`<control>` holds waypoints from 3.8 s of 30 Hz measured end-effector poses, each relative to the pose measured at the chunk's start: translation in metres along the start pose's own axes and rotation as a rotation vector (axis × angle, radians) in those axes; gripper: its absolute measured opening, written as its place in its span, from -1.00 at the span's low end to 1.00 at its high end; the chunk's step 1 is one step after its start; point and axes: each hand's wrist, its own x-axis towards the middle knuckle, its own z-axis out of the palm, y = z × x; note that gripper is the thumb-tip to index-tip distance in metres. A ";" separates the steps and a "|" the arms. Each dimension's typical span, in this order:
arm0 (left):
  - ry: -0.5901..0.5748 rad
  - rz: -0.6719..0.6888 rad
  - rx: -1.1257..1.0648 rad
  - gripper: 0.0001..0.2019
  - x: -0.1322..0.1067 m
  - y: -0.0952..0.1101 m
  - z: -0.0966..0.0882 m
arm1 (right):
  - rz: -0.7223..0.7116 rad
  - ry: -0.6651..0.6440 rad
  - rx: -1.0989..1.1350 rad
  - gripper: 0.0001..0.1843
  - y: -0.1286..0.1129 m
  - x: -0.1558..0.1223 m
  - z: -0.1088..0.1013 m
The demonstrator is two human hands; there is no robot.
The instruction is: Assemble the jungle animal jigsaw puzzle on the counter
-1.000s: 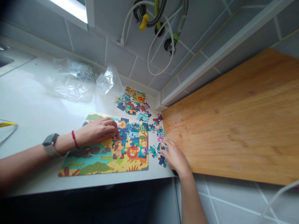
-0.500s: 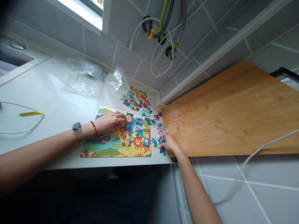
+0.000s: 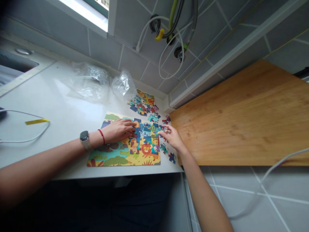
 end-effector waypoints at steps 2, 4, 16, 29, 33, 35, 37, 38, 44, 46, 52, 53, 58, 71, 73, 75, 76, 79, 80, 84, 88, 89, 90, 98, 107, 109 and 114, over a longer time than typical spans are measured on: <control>0.003 0.000 0.007 -0.82 0.000 0.000 0.001 | -0.035 -0.040 0.106 -0.41 -0.005 0.019 0.032; 0.004 -0.009 -0.002 -0.82 -0.001 0.000 0.001 | -0.080 -0.034 0.144 -0.44 -0.006 0.038 0.059; -0.063 -0.058 0.023 -0.81 0.017 0.006 -0.013 | -0.229 -0.080 -0.064 -0.56 0.015 0.068 0.075; -0.085 -0.043 0.185 -0.73 0.042 -0.007 -0.004 | -0.439 0.044 -0.175 -0.66 0.018 0.060 0.066; -0.089 -0.011 0.195 -0.72 0.035 -0.011 -0.003 | -0.510 -0.061 -0.335 -0.52 0.020 0.059 0.041; -0.086 0.001 0.204 -0.69 0.033 -0.013 -0.004 | -0.534 -0.132 -0.424 -0.39 0.022 0.060 0.035; -0.080 0.019 0.197 -0.67 0.033 -0.014 -0.004 | -0.543 -0.155 -0.479 -0.37 0.024 0.060 0.034; -0.078 0.032 0.183 -0.67 0.033 -0.014 -0.003 | -0.546 -0.153 -0.492 -0.39 0.024 0.060 0.035; -0.125 0.060 0.106 -0.62 0.032 -0.013 0.000 | -0.572 -0.148 -0.487 -0.44 0.026 0.061 0.039; -0.136 0.064 0.086 -0.63 0.032 -0.013 0.001 | -0.574 -0.149 -0.479 -0.44 0.026 0.062 0.039; -0.112 0.081 0.073 -0.65 0.031 -0.015 0.001 | -0.562 -0.123 -0.482 -0.38 0.025 0.062 0.039; -0.104 0.082 0.079 -0.66 0.031 -0.016 0.001 | -0.560 -0.121 -0.478 -0.38 0.025 0.062 0.040; -0.079 0.081 0.112 -0.67 0.030 -0.017 0.003 | -0.527 -0.119 -0.442 -0.42 0.027 0.060 0.039; -0.085 0.078 0.109 -0.66 0.029 -0.019 0.005 | -0.366 -0.050 -0.056 -0.80 0.027 0.066 0.025; -0.086 0.084 0.122 -0.66 0.029 -0.019 0.004 | -0.317 -0.033 0.020 -0.76 0.032 0.071 0.025; -0.084 0.089 0.135 -0.66 0.030 -0.018 0.004 | -0.282 -0.021 0.075 -0.72 0.039 0.076 0.027; -0.083 0.090 0.139 -0.66 0.030 -0.018 0.004 | -0.270 -0.019 0.089 -0.71 0.041 0.079 0.027; -0.080 0.099 0.142 -0.66 0.030 -0.017 0.003 | -0.251 -0.003 0.089 -0.70 0.045 0.084 0.029; -0.076 0.102 0.140 -0.66 0.031 -0.017 0.003 | -0.247 0.001 0.085 -0.69 0.045 0.085 0.030; -0.070 0.108 0.135 -0.67 0.031 -0.016 0.003 | -0.234 -0.008 0.083 -0.67 0.045 0.085 0.036; -0.071 0.102 0.133 -0.67 0.031 -0.016 0.002 | -0.231 -0.012 0.067 -0.68 0.045 0.085 0.042; -0.069 0.100 0.129 -0.67 0.031 -0.016 0.002 | -0.232 -0.013 0.069 -0.68 0.045 0.084 0.043; -0.066 0.097 0.123 -0.67 0.031 -0.015 0.002 | -0.234 -0.014 0.072 -0.68 0.045 0.084 0.043; -0.056 0.086 0.088 -0.67 0.031 -0.016 0.003 | -0.242 0.004 0.041 -0.67 0.045 0.083 0.042; -0.049 0.083 0.090 -0.66 0.031 -0.016 0.004 | -0.253 0.005 0.010 -0.65 0.045 0.083 0.042; -0.046 0.084 0.082 -0.67 0.031 -0.016 0.004 | -0.257 0.008 -0.001 -0.66 0.045 0.083 0.042; -0.056 0.076 0.081 -0.68 0.031 -0.016 0.004 | -0.250 0.004 0.008 -0.63 0.044 0.082 0.041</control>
